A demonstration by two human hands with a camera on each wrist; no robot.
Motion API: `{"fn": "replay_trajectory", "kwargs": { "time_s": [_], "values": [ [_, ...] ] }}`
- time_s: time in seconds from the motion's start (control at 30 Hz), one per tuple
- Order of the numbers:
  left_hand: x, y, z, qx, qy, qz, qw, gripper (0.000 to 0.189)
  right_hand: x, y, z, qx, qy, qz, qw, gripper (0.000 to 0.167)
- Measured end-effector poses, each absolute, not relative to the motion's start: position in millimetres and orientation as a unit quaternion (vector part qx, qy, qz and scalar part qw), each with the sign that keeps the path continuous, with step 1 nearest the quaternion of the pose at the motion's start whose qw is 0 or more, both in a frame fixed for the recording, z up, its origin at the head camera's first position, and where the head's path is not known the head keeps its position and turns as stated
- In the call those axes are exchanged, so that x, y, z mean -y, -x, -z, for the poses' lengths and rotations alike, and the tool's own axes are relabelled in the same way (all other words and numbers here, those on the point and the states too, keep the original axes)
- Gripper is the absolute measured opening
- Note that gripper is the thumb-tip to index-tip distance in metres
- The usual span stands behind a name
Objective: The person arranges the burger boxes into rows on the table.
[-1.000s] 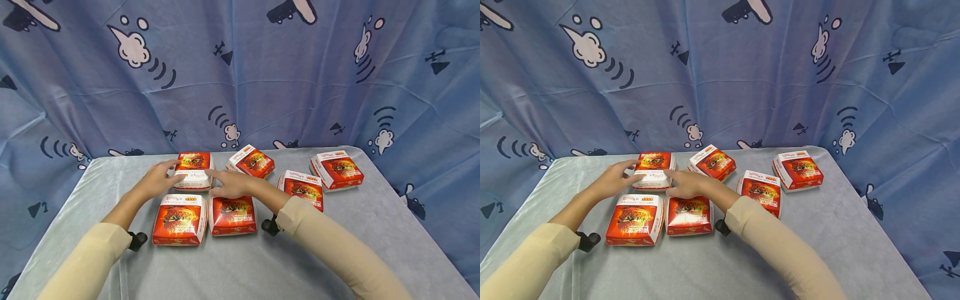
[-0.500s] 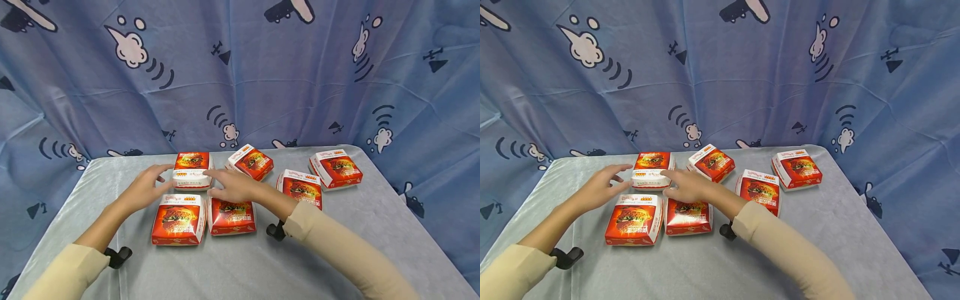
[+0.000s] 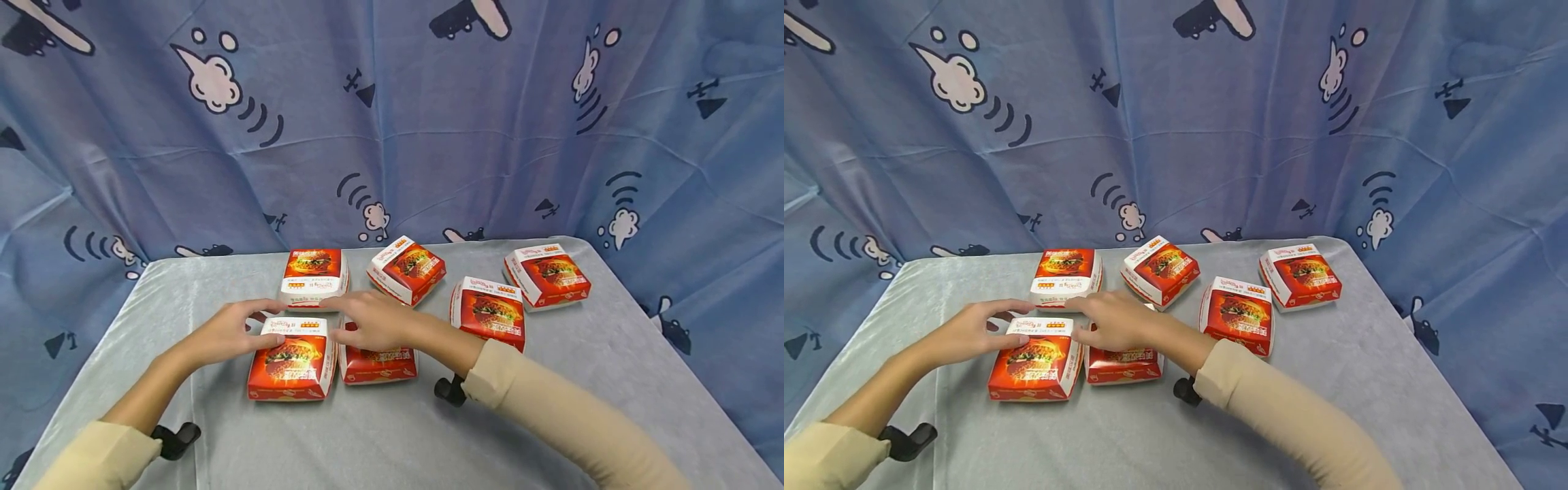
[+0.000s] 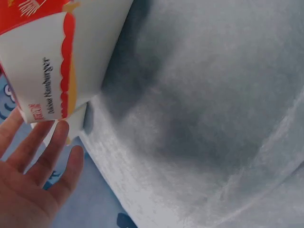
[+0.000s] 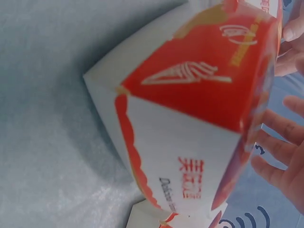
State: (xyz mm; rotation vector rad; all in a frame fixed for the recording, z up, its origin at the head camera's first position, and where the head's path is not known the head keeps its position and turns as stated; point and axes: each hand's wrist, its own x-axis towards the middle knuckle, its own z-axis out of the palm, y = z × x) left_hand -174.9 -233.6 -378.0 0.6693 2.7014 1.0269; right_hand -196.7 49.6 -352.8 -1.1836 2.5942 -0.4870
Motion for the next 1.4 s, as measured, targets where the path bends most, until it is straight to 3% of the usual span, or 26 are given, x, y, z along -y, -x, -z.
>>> {"fn": "replay_trajectory", "kwargs": {
  "time_s": [1.03, 1.4],
  "values": [
    [206.6, 181.6, 390.2, -0.902, -0.235, -0.346, 0.107, 0.048, -53.1, 197.2, 357.7, -0.904, 0.390, 0.127, 0.123, 0.045],
    [199.4, 182.1, 389.4, -0.899, -0.248, -0.346, 0.105, 0.042, -54.9, 197.3, 358.0, -0.906, 0.384, 0.113, 0.137, 0.057]
  ]
}}
